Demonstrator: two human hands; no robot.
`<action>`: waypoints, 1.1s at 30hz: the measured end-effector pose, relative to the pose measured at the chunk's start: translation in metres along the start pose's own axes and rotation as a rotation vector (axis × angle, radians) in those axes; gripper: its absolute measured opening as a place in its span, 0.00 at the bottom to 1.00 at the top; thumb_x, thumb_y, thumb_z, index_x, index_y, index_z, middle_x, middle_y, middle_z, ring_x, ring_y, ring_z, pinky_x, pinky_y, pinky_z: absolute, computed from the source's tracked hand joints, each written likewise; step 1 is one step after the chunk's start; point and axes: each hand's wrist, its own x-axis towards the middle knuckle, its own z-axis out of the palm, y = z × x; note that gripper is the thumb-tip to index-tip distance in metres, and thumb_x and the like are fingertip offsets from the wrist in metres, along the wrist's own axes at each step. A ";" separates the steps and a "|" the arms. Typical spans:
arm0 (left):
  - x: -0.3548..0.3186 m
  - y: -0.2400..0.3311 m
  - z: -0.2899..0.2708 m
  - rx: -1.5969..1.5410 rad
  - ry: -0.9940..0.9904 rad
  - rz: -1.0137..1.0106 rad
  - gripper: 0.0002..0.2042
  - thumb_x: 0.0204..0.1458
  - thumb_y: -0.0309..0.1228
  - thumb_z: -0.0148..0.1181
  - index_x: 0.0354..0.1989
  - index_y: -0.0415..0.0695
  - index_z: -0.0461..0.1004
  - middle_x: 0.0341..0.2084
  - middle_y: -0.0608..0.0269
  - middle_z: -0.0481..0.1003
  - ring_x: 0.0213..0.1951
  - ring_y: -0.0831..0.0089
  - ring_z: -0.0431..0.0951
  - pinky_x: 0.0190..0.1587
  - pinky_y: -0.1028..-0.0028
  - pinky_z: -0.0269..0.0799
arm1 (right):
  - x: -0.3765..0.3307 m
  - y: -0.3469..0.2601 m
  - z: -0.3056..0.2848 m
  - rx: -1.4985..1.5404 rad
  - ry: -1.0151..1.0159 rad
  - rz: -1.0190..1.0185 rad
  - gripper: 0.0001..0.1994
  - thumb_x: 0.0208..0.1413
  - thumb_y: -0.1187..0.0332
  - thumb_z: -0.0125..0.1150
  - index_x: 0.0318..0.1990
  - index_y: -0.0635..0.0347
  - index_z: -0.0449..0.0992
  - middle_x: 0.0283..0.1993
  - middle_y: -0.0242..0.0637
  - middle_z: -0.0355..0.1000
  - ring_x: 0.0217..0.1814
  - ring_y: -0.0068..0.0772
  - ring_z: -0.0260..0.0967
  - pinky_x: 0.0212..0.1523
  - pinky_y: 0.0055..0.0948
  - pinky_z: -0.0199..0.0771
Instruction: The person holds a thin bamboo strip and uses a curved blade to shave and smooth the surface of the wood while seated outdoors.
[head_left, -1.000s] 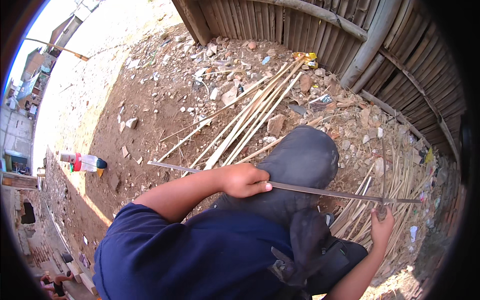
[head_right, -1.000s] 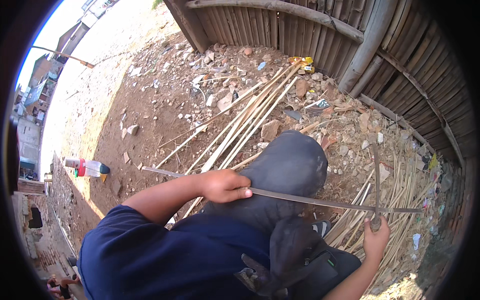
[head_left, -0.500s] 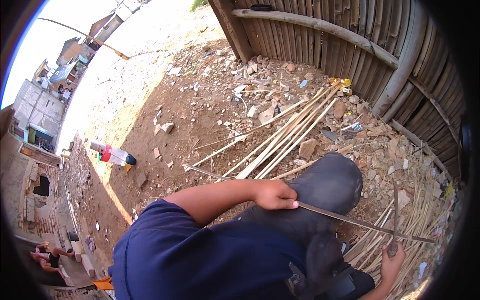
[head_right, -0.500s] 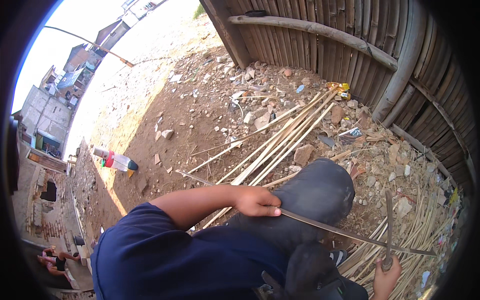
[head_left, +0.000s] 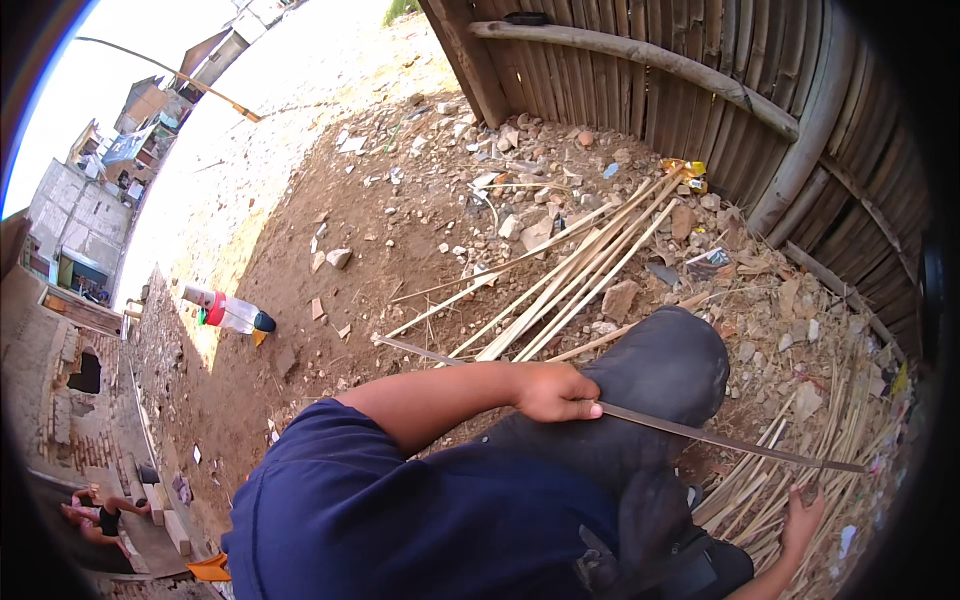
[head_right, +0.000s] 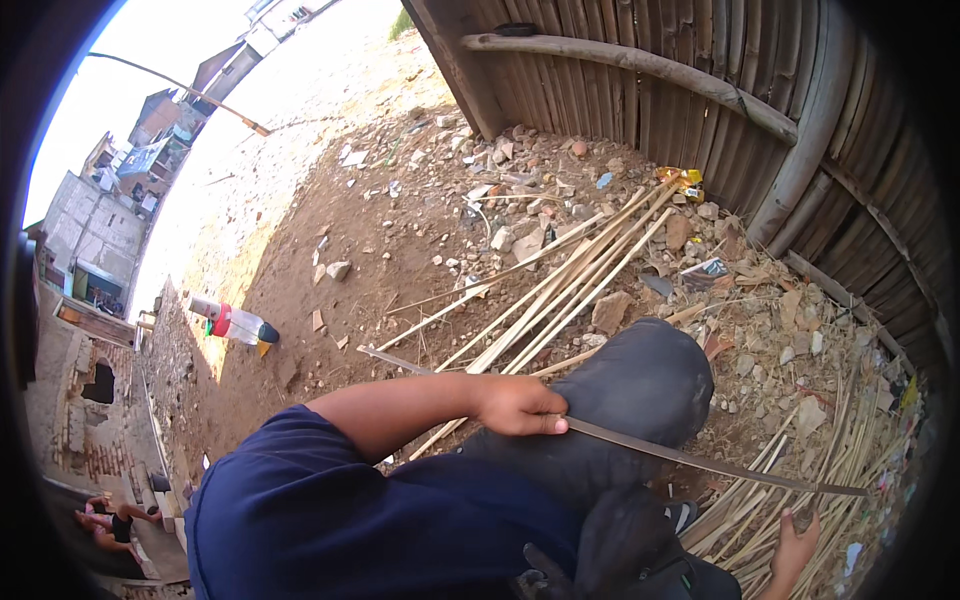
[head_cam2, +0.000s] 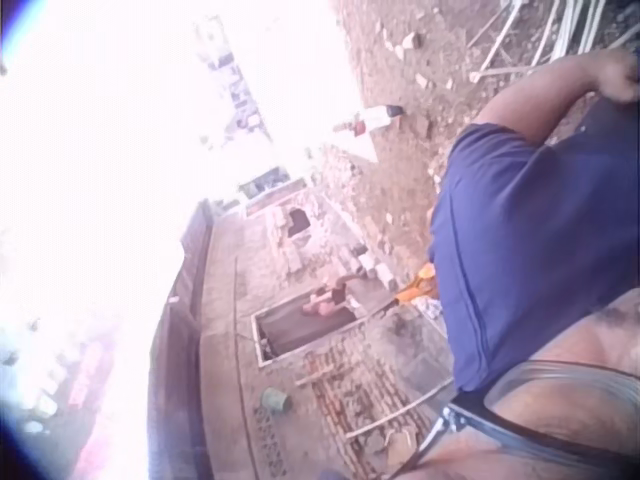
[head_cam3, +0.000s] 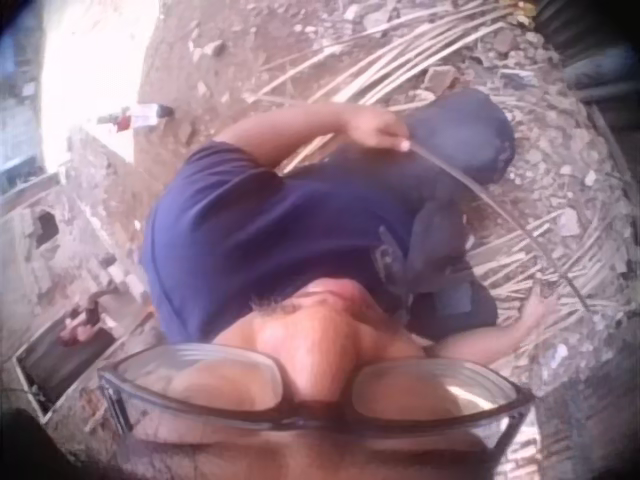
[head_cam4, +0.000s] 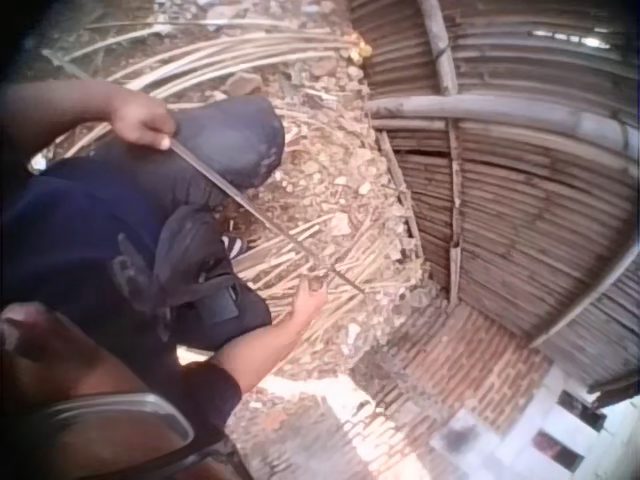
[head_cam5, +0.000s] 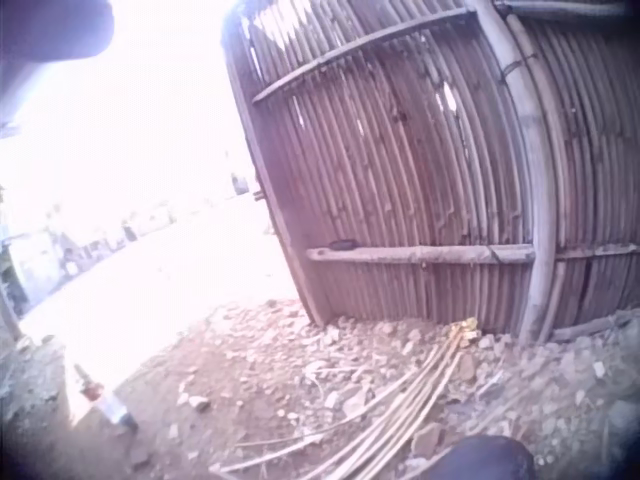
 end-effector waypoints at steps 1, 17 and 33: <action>0.003 0.004 -0.002 0.009 -0.027 -0.012 0.24 0.71 0.49 0.46 0.30 0.39 0.69 0.23 0.49 0.72 0.28 0.54 0.75 0.36 0.57 0.68 | 0.010 0.024 -0.009 0.006 0.016 0.081 0.27 0.60 0.63 0.70 0.60 0.72 0.70 0.51 0.46 0.73 0.51 0.40 0.71 0.57 0.35 0.69; 0.002 0.003 -0.005 -0.058 -0.085 -0.070 0.25 0.72 0.50 0.44 0.29 0.40 0.68 0.21 0.57 0.68 0.28 0.68 0.69 0.36 0.63 0.66 | -0.031 -0.079 0.008 -0.024 0.054 -0.121 0.15 0.59 0.68 0.68 0.47 0.69 0.74 0.33 0.39 0.73 0.35 0.33 0.67 0.44 0.34 0.70; 0.004 0.002 -0.011 -0.166 -0.119 -0.152 0.24 0.72 0.50 0.45 0.34 0.39 0.71 0.24 0.63 0.70 0.31 0.74 0.69 0.39 0.66 0.68 | -0.036 -0.091 0.018 -0.067 -0.158 -0.249 0.15 0.57 0.66 0.70 0.44 0.67 0.74 0.32 0.35 0.70 0.32 0.32 0.67 0.39 0.35 0.70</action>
